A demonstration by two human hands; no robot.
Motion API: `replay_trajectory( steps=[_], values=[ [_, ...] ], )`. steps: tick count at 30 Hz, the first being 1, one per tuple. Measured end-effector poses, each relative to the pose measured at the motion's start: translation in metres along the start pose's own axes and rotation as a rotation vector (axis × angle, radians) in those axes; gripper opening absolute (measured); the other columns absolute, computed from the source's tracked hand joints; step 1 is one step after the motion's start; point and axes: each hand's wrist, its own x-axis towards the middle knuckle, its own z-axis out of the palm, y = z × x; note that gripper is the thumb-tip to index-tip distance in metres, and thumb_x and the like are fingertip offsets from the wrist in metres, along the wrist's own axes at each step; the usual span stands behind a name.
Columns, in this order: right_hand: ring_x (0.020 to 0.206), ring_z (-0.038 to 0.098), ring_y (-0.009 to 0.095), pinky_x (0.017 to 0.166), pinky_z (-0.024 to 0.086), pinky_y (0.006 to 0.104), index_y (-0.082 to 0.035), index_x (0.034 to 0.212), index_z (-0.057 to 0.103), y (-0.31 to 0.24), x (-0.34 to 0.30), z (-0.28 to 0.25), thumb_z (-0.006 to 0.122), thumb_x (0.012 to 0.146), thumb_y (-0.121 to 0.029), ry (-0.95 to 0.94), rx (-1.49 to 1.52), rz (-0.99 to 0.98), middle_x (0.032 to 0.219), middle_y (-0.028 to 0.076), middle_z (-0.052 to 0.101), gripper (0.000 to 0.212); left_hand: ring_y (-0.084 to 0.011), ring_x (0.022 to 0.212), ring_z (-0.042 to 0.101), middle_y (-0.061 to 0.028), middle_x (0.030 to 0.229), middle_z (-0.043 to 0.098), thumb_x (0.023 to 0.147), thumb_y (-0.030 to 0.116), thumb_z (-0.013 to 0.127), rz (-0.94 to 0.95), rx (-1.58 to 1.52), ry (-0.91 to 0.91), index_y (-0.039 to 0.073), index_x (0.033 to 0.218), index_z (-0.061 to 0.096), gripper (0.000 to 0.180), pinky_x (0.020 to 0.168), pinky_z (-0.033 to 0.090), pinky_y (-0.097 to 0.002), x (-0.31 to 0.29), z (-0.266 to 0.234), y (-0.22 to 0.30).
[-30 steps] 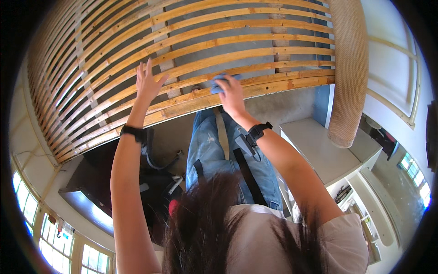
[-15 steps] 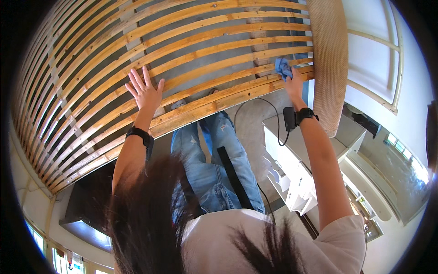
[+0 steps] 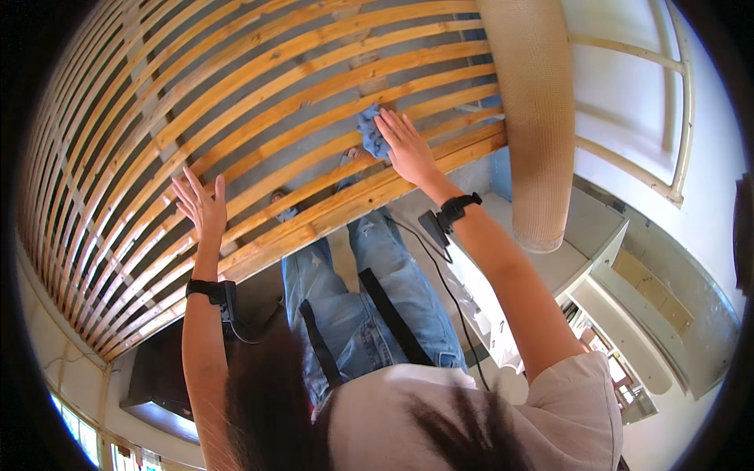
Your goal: The person wipes down a dark wooden desk, an adjacent door panel, and then cleans individual slats on a large wooden bed frame with a blue cloth.
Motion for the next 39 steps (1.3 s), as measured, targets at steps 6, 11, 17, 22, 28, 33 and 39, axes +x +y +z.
replay_trajectory(
  steps=[6, 11, 17, 22, 28, 33, 39],
  values=[
    [0.121, 0.034, 0.031, 0.103, 0.026, 0.0367, -0.001, 0.126, 0.036, 0.082, -0.018, -0.043, 0.043, 0.072, 0.008, 0.149, 0.347, 0.211, 0.131, 0.018, 0.036, 0.055, -0.0426, 0.127, -0.016, -0.0292, 0.137, -0.016, 0.071, 0.077, 0.029, -0.499, 0.052, -0.268, 0.007, 0.137, -0.004, 0.102, 0.1, 0.001, -0.0575, 0.043, 0.028, 0.051],
    [0.125, 0.028, 0.032, 0.104, 0.023, 0.0362, 0.0, 0.125, 0.038, 0.139, -0.004, -0.076, 0.041, 0.07, 0.011, 0.537, 0.325, 0.551, 0.131, 0.02, 0.034, 0.056, -0.0436, 0.127, -0.014, -0.0296, 0.137, -0.015, 0.072, 0.076, 0.028, -0.489, 0.212, -0.177, 0.005, 0.137, -0.005, 0.102, 0.101, 0.002, -0.0558, 0.034, 0.035, 0.048],
    [0.129, 0.02, 0.033, 0.107, 0.012, 0.0395, -0.001, 0.128, 0.034, 0.054, 0.033, -0.003, 0.041, 0.074, 0.01, 0.36, 0.141, 0.456, 0.135, 0.02, 0.029, 0.055, -0.0433, 0.128, -0.012, -0.0287, 0.137, -0.013, 0.073, 0.075, 0.026, -0.458, 0.263, -0.134, 0.003, 0.136, -0.005, 0.1, 0.101, 0.003, -0.0557, 0.04, 0.045, 0.051],
    [0.127, 0.022, 0.031, 0.107, 0.015, 0.039, -0.001, 0.128, 0.034, -0.027, 0.032, 0.008, 0.042, 0.074, 0.012, 0.149, 0.347, 0.306, 0.135, 0.019, 0.028, 0.056, -0.0441, 0.127, -0.013, -0.0289, 0.137, -0.014, 0.073, 0.075, 0.028, -0.471, 0.208, -0.145, 0.003, 0.136, -0.006, 0.101, 0.101, 0.002, -0.0553, 0.042, 0.039, 0.055],
    [0.111, 0.046, 0.022, 0.093, 0.038, 0.0323, -0.005, 0.123, 0.04, 0.043, 0.047, -0.057, 0.038, 0.077, 0.01, 0.268, 0.818, 0.395, 0.121, 0.014, 0.047, 0.048, -0.043, 0.127, -0.015, -0.0293, 0.137, -0.016, 0.072, 0.075, 0.032, -0.495, 0.176, -0.152, 0.005, 0.136, -0.007, 0.102, 0.101, 0.001, -0.0556, 0.037, 0.036, 0.057],
    [0.11, 0.047, 0.023, 0.091, 0.038, 0.0365, -0.002, 0.12, 0.044, 0.105, 0.087, -0.075, 0.042, 0.081, 0.002, 0.343, 0.828, 0.627, 0.121, 0.013, 0.047, 0.039, -0.0455, 0.126, -0.015, -0.031, 0.137, -0.012, 0.072, 0.075, 0.029, -0.473, 0.205, -0.165, 0.001, 0.136, -0.002, 0.103, 0.1, -0.002, -0.0573, 0.038, 0.026, 0.074],
    [0.124, 0.024, 0.038, 0.103, 0.016, 0.0497, 0.0, 0.121, 0.042, -0.008, 0.107, 0.037, 0.046, 0.075, 0.003, 0.341, -0.069, 0.181, 0.13, 0.018, 0.035, 0.047, -0.0502, 0.124, -0.011, -0.0346, 0.135, -0.008, 0.074, 0.075, 0.016, -0.415, 0.251, -0.171, -0.002, 0.135, -0.002, 0.1, 0.099, -0.005, -0.0573, 0.036, 0.016, 0.082]
  ],
)
